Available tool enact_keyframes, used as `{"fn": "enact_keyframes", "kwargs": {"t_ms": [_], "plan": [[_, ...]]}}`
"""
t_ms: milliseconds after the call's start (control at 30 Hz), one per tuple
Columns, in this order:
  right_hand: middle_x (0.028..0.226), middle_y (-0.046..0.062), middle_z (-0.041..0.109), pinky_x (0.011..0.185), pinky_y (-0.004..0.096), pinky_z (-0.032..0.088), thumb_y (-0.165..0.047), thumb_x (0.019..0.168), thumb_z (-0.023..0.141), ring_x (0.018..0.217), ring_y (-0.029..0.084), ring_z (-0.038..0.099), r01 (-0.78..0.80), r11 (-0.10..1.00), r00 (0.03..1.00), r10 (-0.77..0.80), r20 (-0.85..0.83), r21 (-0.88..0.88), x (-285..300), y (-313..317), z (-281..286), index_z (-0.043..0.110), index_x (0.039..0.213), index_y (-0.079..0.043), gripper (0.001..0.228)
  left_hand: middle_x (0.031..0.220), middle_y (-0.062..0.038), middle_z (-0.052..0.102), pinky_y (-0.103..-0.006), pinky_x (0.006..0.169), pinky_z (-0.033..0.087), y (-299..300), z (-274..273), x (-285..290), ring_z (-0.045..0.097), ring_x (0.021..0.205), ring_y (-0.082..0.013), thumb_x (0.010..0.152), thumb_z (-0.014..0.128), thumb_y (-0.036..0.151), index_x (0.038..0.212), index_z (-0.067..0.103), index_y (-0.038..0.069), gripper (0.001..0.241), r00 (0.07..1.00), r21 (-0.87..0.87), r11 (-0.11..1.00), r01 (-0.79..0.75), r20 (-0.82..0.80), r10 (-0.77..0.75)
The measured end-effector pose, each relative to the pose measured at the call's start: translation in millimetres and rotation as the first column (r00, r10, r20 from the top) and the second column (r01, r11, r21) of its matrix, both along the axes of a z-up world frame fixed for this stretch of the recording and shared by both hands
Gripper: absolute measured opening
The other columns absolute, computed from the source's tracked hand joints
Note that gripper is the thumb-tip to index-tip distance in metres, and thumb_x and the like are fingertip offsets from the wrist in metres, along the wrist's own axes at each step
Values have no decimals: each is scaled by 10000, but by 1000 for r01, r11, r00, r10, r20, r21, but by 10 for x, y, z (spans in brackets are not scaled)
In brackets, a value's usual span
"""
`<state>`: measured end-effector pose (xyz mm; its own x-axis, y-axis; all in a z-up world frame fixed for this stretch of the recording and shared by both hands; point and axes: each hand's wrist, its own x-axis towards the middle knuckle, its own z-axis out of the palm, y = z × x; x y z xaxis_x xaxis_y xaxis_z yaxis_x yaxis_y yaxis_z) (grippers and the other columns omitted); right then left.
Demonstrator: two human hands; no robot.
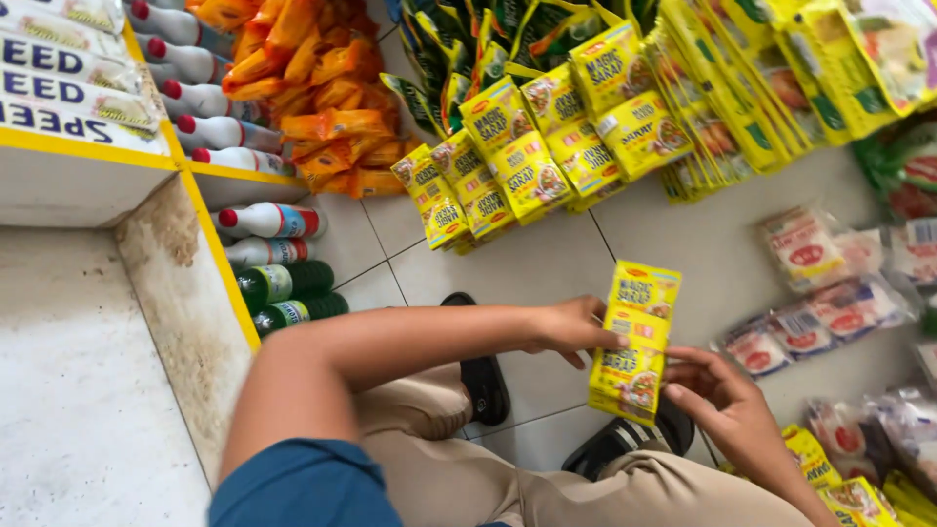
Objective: Organizing and restocking various seasoning and condiment packets on grocery store shelves.
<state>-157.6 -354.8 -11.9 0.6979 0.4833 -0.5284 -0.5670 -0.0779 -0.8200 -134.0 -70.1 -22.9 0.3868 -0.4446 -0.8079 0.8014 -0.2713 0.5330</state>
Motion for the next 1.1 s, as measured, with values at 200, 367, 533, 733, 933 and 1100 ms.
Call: {"fn": "enact_keyframes", "kwargs": {"t_ms": [200, 367, 533, 733, 933, 1100], "plan": [[1152, 109, 661, 855, 323, 565, -103, 832, 762, 1019, 185, 664, -166, 981, 919, 191, 346, -100, 685, 803, 582, 542, 1358, -15, 578, 1301, -95, 674, -382, 797, 613, 915, 937, 151, 670, 1135, -206, 828, 816, 289, 1485, 442, 81, 784, 922, -166, 954, -251, 259, 288], [1253, 84, 630, 759, 333, 605, -214, 731, 815, 1025, 165, 682, -269, 923, 875, 354, 331, -277, 1061, 1409, 929, 456, 1434, -88, 799, 1336, -100, 695, -368, 997, 585, 1308, 1055, 150, 665, 1220, -189, 847, 880, 148, 1456, 523, 63, 711, 702, -324, 902, -286, 570, 427], [1169, 79, 686, 754, 339, 621, -269, 657, 874, 970, 167, 717, -362, 863, 847, 463, 262, -353, 1175, 1884, 991, 444, 1438, -122, 903, 1282, -67, 725, -364, 1009, 599, 1468, 1184, 106, 682, 1180, -153, 826, 890, 158, 1384, 617, 47, 631, 634, -278, 893, -355, 630, 448], [1016, 111, 746, 716, 333, 595, -276, 782, 854, 848, 205, 705, -366, 868, 847, 461, 266, -337, 1057, 2166, 622, 609, 1259, -44, 585, 1346, -52, 668, -350, 1073, 535, 1755, 759, 46, 633, 1219, -151, 945, 788, 258, 1454, 549, 58, 597, 592, -419, 815, -400, 561, 579], [1065, 79, 716, 625, 352, 663, -260, 832, 756, 843, 167, 734, -355, 934, 935, 354, -21, -48, 889, 2442, 578, 580, 1265, -67, 506, 1347, -96, 669, -388, 1062, 548, 1561, 857, 67, 683, 1207, -196, 1043, 696, 331, 1473, 524, 0, 569, 405, -609, 505, -612, 307, 861], [1052, 77, 726, 611, 358, 640, -280, 893, 694, 809, 194, 741, -293, 956, 951, 290, -104, -19, 826, 2476, 437, 603, 1242, -64, 421, 1276, -99, 645, -364, 958, 586, 1482, 769, 101, 664, 1138, -171, 1012, 689, 239, 1386, 406, 57, 503, 260, -513, 463, -723, 419, 870]]}}
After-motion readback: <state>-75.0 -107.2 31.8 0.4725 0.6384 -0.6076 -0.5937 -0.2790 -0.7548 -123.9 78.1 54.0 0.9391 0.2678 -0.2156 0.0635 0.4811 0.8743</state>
